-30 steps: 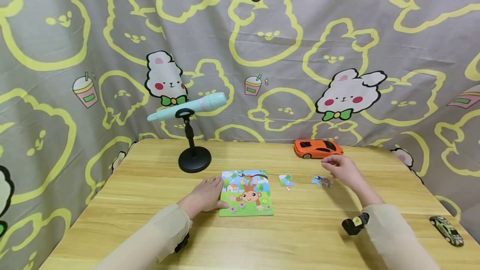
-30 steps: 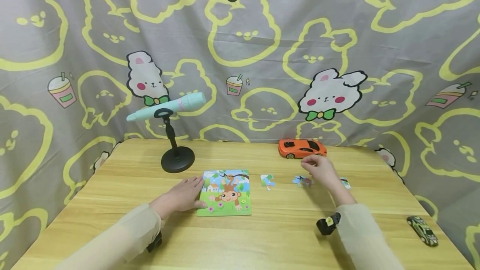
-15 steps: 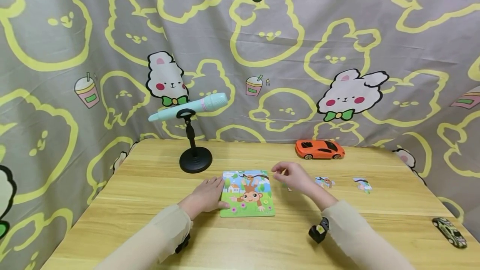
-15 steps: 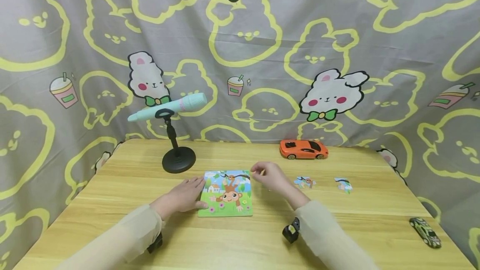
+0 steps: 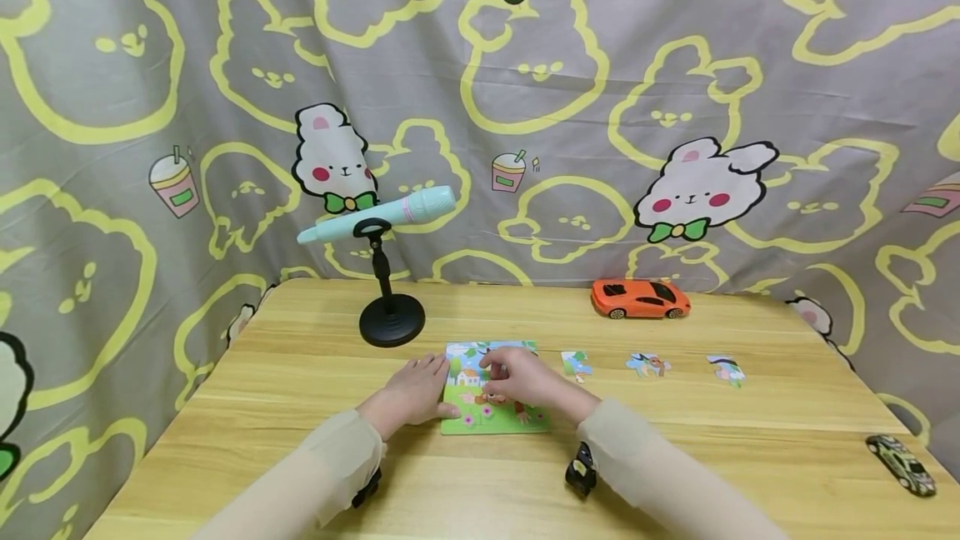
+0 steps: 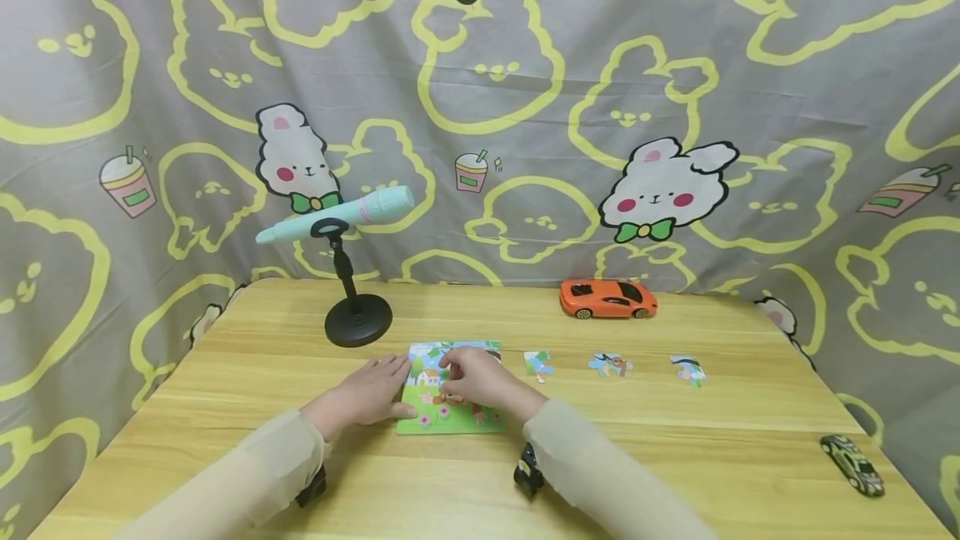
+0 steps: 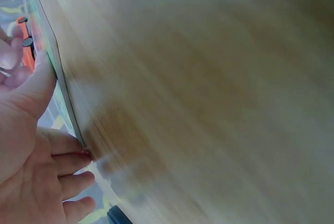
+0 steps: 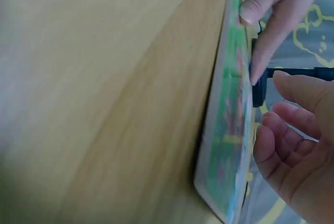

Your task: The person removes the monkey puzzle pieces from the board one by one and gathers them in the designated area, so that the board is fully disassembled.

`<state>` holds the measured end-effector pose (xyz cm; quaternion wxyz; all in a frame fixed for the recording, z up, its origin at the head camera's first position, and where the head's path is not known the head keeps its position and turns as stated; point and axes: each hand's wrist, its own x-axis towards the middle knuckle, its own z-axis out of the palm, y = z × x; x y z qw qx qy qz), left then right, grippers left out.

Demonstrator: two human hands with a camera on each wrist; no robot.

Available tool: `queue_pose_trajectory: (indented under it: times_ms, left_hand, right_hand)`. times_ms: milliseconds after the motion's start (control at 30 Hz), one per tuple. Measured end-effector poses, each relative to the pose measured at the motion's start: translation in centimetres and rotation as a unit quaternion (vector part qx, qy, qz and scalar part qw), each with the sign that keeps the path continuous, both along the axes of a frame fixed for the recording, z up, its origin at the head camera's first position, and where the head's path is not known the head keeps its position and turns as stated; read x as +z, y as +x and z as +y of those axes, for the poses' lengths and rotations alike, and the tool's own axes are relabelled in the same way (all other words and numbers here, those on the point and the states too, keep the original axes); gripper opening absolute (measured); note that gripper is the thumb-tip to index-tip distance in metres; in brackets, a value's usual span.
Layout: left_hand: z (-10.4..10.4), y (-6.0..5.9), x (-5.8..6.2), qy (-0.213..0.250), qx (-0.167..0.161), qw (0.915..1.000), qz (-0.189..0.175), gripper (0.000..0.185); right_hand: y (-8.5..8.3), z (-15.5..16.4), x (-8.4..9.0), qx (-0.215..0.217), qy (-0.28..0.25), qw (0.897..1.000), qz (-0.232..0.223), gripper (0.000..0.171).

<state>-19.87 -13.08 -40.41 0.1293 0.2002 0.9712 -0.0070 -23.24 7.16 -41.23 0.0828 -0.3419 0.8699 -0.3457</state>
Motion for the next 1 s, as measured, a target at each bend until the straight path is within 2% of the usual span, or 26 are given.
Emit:
queue_pose_trajectory:
  times_ms: [533,733,1000]
  left_hand:
    - [-0.1,0.0,-0.1,0.000,-0.007,1.0000,0.004,0.082]
    - [-0.1,0.0,-0.1,-0.002,-0.007,1.0000,0.004,0.082]
    - [0.1,0.0,0.1,-0.002,-0.008,1.0000,0.004,0.082]
  right_hand:
    - [-0.6,-1.6,-0.8,0.006,0.086,0.996,0.007,0.046]
    - [-0.6,-1.7,-0.9,-0.001,0.078,0.997,-0.004,0.042]
    - [-0.7,-1.7,-0.9,-0.010,0.041,0.999,-0.031,0.034]
